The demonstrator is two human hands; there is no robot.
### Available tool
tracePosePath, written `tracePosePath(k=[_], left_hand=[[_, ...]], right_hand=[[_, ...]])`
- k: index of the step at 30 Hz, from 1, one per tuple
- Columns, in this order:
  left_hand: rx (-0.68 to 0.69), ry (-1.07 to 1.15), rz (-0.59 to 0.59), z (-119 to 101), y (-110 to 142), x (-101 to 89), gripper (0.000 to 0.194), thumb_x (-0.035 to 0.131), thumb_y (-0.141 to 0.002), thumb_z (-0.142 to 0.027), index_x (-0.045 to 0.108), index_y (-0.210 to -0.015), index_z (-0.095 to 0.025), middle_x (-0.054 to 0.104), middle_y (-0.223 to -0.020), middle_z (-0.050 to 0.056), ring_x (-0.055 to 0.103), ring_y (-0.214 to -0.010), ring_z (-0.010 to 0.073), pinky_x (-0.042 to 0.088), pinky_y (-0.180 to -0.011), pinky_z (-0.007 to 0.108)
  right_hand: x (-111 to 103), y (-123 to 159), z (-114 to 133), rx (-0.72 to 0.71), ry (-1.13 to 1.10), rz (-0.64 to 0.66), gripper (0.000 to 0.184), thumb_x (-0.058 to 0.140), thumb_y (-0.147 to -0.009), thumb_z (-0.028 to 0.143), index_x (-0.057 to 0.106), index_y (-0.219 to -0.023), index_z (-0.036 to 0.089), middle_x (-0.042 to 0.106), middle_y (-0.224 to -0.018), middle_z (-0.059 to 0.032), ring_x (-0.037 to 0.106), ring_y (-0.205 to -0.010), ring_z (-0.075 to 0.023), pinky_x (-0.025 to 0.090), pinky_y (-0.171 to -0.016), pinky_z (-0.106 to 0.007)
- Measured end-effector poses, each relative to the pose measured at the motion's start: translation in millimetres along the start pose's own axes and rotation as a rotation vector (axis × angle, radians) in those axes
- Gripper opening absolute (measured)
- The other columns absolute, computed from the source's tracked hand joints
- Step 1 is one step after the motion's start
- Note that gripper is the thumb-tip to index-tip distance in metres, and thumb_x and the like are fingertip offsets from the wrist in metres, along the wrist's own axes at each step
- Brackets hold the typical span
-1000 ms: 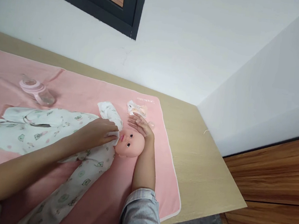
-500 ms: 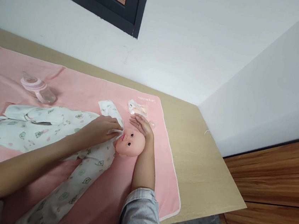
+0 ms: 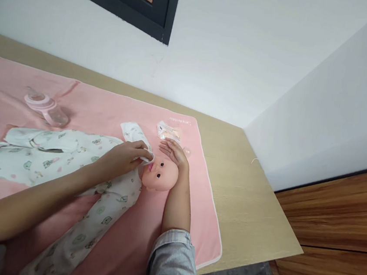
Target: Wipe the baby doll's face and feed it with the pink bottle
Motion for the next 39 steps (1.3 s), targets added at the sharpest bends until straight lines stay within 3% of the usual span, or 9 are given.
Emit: tracePosePath(k=[7,11,23,33,39], left_hand=[[-0.024,0.160,-0.019,-3,5,-0.8,0.033,0.043,-0.086,-0.010,0.073,-0.094,-0.020,0.061,-0.092,0.003,0.058,-0.074,0.0148,0.041,-0.068,0.027],[-0.012,0.225,0.047,-8,6,-1.3,0.031,0.045,-0.087,-0.011,0.074,-0.093,-0.020,0.061,-0.091,0.002,0.059,-0.077,0.0148,0.042,-0.071,0.026],[-0.066,0.110,0.077,-9,5,-2.1,0.040,0.041,-0.084,-0.006,0.075,-0.101,-0.020,0.059,-0.093,0.004,0.057,-0.076,0.0166,0.041,-0.067,0.027],[-0.082,0.121,0.062,-5,5,-6.3,0.036,0.042,-0.086,-0.011,0.075,-0.099,-0.019,0.060,-0.093,0.004,0.058,-0.077,0.0167,0.041,-0.069,0.028],[0.039,0.139,0.251,-5,8,-17.0,0.037,0.044,-0.084,-0.010,0.075,-0.098,-0.023,0.065,-0.091,0.002,0.060,-0.083,0.0178,0.040,-0.072,0.027]], right_hand=[[-4,-5,-4,0.002,-0.005,0.018,0.031,0.071,-0.083,0.036,0.064,-0.110,0.023,0.073,-0.116,-0.0052,0.068,-0.111,-0.0211,0.049,-0.112,-0.043],[-1,-2,0,0.020,0.008,-0.019,0.030,0.071,-0.083,0.035,0.064,-0.109,0.022,0.073,-0.113,-0.0060,0.070,-0.108,-0.0206,0.049,-0.111,-0.043],[0,-1,1,0.015,0.005,-0.011,0.028,0.071,-0.084,0.033,0.064,-0.109,0.022,0.073,-0.112,-0.0045,0.070,-0.107,-0.0197,0.050,-0.110,-0.041],[-5,-6,-3,0.001,0.012,0.032,0.030,0.071,-0.083,0.034,0.064,-0.110,0.024,0.071,-0.118,-0.0047,0.069,-0.109,-0.0195,0.050,-0.110,-0.042],[-5,-4,-3,0.007,0.007,0.000,0.027,0.070,-0.084,0.032,0.063,-0.108,0.022,0.074,-0.108,-0.0043,0.070,-0.104,-0.0179,0.050,-0.109,-0.042]])
Point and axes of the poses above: each hand's wrist, its own y-axis away from the middle knuckle, its own x-axis out of the palm, z = x × y, the point moved 3 cm from there along -y, towards the middle knuckle
